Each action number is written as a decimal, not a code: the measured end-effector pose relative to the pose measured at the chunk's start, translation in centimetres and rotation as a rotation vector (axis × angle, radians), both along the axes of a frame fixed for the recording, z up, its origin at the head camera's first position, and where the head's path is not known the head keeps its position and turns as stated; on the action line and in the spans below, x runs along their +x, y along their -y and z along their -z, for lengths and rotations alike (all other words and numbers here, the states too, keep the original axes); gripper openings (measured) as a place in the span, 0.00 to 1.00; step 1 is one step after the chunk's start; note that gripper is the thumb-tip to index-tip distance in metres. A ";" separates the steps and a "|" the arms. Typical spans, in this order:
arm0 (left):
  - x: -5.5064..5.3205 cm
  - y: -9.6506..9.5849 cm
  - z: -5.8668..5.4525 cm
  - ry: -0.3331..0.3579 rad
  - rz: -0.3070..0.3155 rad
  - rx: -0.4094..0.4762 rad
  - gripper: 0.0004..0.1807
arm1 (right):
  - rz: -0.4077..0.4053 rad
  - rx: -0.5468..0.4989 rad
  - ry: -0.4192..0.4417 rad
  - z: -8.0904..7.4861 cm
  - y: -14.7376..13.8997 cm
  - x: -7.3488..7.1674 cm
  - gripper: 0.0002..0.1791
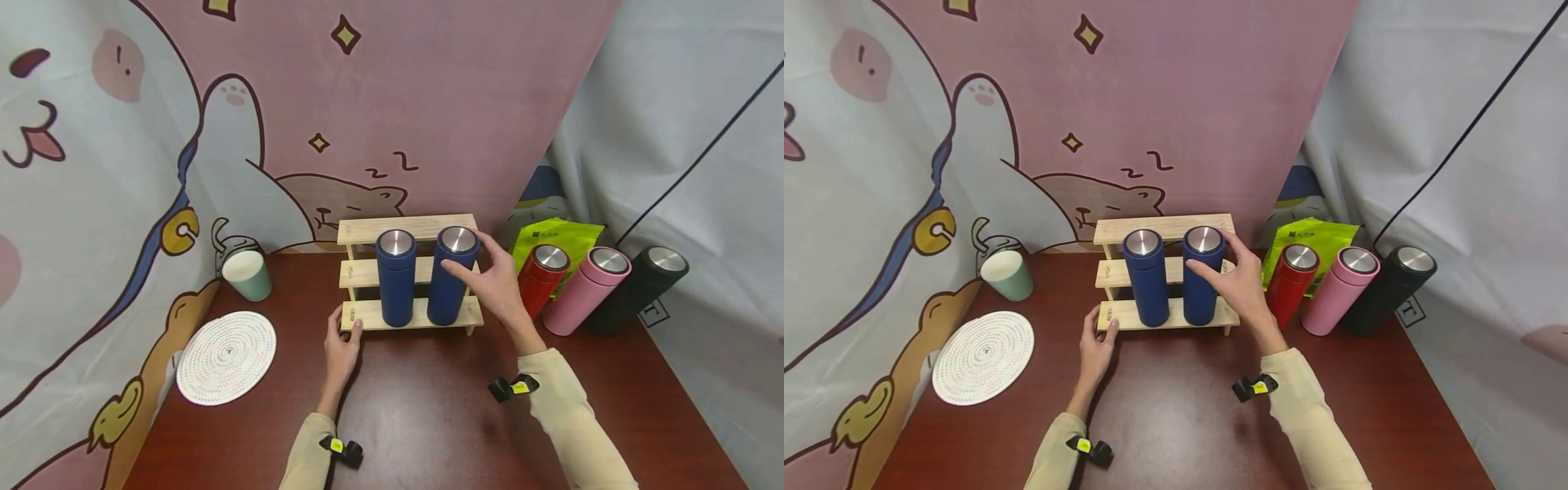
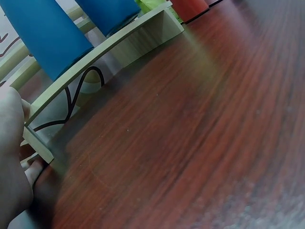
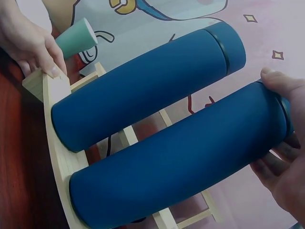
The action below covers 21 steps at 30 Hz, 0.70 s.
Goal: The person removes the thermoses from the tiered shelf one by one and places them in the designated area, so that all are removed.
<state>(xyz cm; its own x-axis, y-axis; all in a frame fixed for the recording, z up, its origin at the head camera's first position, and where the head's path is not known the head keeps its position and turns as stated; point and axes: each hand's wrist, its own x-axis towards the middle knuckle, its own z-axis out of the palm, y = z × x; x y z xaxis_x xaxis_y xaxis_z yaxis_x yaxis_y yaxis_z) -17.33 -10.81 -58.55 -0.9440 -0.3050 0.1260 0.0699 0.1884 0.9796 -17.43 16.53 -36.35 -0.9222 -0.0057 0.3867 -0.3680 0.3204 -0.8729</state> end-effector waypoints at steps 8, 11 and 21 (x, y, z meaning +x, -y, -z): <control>0.0 0.0 -0.2 0.006 -0.003 -0.008 0.31 | 0.100 0.027 -0.028 2.8 -2.1 -0.8 0.36; 0.0 -0.1 -0.3 0.005 -0.002 -0.001 0.31 | 0.123 0.037 -0.025 2.9 -2.7 -0.5 0.36; 0.1 -0.1 -0.2 0.002 -0.002 -0.001 0.32 | 0.177 0.043 -0.026 2.8 -4.4 0.9 0.36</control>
